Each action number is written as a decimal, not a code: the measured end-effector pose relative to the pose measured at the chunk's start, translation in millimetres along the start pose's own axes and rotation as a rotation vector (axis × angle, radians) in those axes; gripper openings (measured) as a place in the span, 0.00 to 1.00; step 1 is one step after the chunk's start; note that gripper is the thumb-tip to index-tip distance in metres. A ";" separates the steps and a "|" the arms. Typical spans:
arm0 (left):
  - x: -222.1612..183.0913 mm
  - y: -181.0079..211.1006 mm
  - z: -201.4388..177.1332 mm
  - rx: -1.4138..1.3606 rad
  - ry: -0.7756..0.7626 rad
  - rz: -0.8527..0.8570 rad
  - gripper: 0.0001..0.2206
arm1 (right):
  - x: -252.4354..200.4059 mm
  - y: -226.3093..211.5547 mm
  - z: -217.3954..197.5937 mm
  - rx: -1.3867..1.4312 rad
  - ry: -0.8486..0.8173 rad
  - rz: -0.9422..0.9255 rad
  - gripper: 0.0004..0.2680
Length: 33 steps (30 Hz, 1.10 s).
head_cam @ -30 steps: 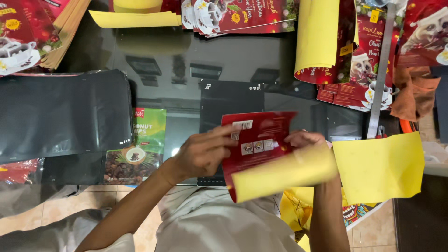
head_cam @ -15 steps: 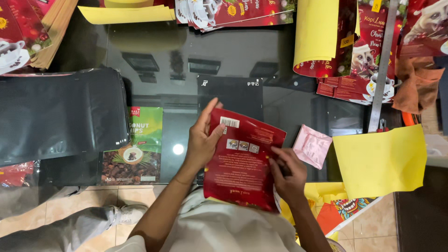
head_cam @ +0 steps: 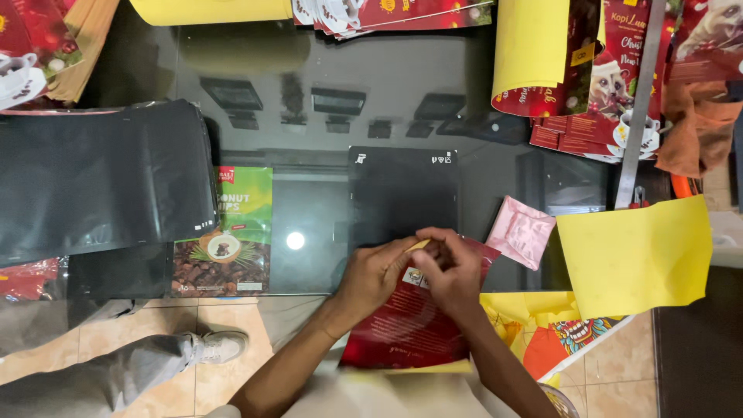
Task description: The person prepares multiple printed product pouches by hand, applying adhesive strips or labels and smoothing them down against a flat work surface.
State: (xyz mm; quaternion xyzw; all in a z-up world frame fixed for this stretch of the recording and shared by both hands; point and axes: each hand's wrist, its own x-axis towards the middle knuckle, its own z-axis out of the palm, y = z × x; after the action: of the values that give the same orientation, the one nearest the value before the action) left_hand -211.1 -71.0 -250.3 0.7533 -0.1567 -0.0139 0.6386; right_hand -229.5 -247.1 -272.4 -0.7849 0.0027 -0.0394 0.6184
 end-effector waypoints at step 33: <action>-11.2 -6.7 -0.4 -0.030 0.139 -0.013 0.05 | 18.3 -16.1 -18.9 0.305 -0.201 0.182 0.15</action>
State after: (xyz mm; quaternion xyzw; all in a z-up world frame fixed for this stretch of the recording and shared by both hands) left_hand -220.2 -66.8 -258.7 0.7439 -0.1070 0.0320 0.6589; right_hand -213.1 -262.6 -251.3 -0.6786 0.0060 0.0950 0.7283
